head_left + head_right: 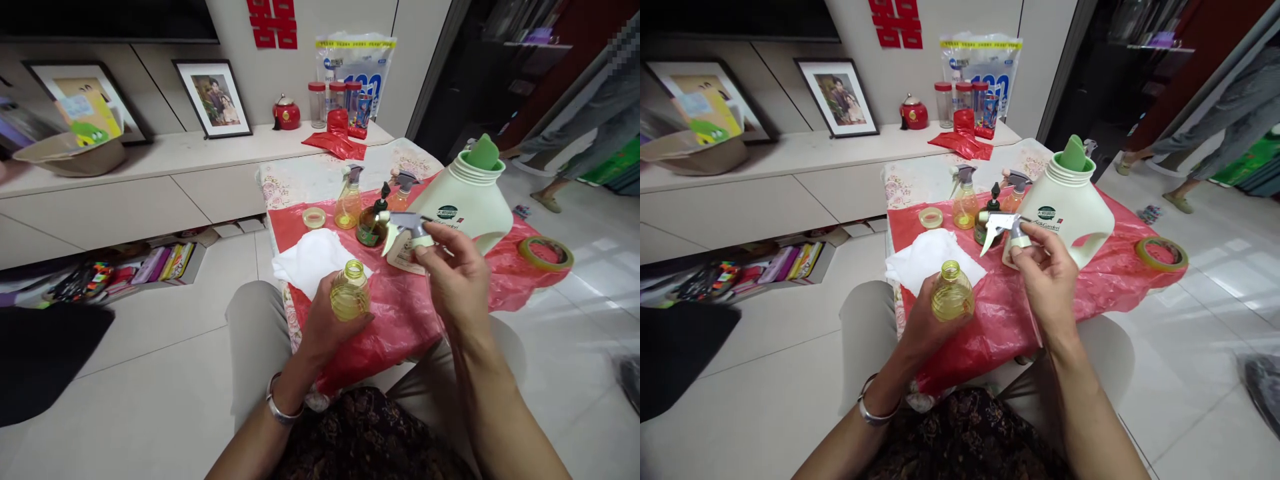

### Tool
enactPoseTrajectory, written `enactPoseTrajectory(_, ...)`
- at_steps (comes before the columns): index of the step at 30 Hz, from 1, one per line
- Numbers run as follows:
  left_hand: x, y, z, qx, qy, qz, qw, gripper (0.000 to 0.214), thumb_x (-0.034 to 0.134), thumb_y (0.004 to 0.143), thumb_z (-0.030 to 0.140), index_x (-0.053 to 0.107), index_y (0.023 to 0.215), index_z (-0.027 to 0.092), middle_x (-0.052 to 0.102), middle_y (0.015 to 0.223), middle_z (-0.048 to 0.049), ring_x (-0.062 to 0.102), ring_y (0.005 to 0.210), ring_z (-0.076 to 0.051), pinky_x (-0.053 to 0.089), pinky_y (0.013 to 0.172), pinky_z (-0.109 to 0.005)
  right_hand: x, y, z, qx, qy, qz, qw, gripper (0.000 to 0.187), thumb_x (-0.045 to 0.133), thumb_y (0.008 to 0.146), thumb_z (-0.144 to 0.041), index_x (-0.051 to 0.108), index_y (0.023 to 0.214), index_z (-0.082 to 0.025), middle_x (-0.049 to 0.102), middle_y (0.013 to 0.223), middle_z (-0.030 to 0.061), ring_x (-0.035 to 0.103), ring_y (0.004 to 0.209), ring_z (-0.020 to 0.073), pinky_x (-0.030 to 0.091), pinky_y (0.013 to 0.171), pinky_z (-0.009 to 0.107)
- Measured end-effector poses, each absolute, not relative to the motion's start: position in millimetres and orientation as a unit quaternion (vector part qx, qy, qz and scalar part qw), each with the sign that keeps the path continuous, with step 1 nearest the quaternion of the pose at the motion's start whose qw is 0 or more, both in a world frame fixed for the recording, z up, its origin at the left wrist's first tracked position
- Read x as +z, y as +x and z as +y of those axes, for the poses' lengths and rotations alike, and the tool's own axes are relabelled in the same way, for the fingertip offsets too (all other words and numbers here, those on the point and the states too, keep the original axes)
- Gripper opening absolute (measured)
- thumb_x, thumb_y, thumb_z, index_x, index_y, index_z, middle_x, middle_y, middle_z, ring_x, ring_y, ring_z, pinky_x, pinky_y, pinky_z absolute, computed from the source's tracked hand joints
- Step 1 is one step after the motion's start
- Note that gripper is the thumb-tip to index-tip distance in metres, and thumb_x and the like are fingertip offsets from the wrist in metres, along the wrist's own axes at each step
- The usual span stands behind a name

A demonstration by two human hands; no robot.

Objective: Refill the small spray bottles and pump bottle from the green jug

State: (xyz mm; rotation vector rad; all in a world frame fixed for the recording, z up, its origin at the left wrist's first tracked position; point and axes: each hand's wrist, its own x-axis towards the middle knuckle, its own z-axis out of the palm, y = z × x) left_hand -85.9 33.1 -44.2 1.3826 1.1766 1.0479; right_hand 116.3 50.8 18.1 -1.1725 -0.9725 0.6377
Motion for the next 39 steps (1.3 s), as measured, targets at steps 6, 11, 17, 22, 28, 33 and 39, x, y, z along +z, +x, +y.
enactPoseTrajectory(6,-57,-66,45,0.435,0.605,0.463,0.48,0.083,0.087,0.062,0.035,0.049,0.135,0.021,0.061,0.133,-0.012,0.062,0.123,-0.032,0.05,0.11,-0.051,41,119,63,0.21,-0.436,-0.42,0.768,0.024,0.087,0.076,-0.03,0.073,0.094,-0.022,0.069,0.093,-0.0007,0.065,0.078,0.0109,0.057,0.075,0.028)
enactPoseTrajectory(11,-68,-56,45,0.427,0.63,0.455,0.462,0.083,0.086,0.063,0.032,0.048,0.136,0.019,0.061,0.132,-0.0141,0.06,0.125,-0.034,0.048,0.111,-0.055,50,113,75,0.168,-0.39,-0.376,0.824,0.03,0.087,0.07,-0.025,0.068,0.093,-0.021,0.068,0.099,-0.0007,0.065,0.078,0.0115,0.057,0.073,0.03)
enactPoseTrajectory(17,-62,-50,42,0.408,0.65,0.457,0.448,0.079,0.085,0.062,0.028,0.049,0.132,0.02,0.062,0.128,-0.0121,0.06,0.12,-0.033,0.048,0.108,-0.054,69,110,87,0.136,-0.339,-0.391,0.845,0.041,0.079,0.073,-0.029,0.068,0.113,-0.03,0.059,0.132,0.003,0.063,0.116,0.0232,0.061,0.086,0.041)
enactPoseTrajectory(22,-55,-44,41,0.4,0.652,0.461,0.45,0.072,0.085,0.063,0.027,0.052,0.127,0.022,0.064,0.123,-0.0092,0.061,0.118,-0.032,0.049,0.106,-0.052,74,103,91,0.119,-0.344,-0.442,0.82,0.04,0.07,0.084,-0.032,0.064,0.123,-0.033,0.052,0.143,0.0035,0.057,0.128,0.0266,0.059,0.094,0.048)
enactPoseTrajectory(28,-51,-43,42,0.396,0.641,0.475,0.454,0.072,0.086,0.062,0.024,0.053,0.126,0.022,0.064,0.121,-0.0091,0.063,0.116,-0.032,0.05,0.105,-0.053,56,90,81,0.183,-0.336,-0.396,0.835,0.036,0.081,0.072,-0.026,0.07,0.106,-0.027,0.064,0.107,0.0021,0.063,0.089,0.0163,0.059,0.083,0.037)
enactPoseTrajectory(33,-50,-43,46,0.407,0.637,0.478,0.448,0.073,0.087,0.062,0.026,0.054,0.127,0.023,0.065,0.122,-0.0095,0.063,0.116,-0.032,0.052,0.103,-0.052,27,90,62,0.3,-0.353,-0.388,0.797,0.029,0.084,0.07,-0.022,0.073,0.097,-0.026,0.07,0.096,0.0002,0.065,0.089,0.0148,0.056,0.081,0.03)
enactPoseTrajectory(39,-46,-37,48,0.423,0.643,0.474,0.428,0.072,0.086,0.064,0.026,0.053,0.128,0.025,0.066,0.123,-0.0081,0.064,0.116,-0.032,0.053,0.102,-0.051,-4,101,48,0.404,-0.413,-0.393,0.715,0.048,0.088,0.07,-0.026,0.073,0.116,-0.029,0.074,0.108,0.0016,0.068,0.092,0.0168,0.055,0.084,0.032)
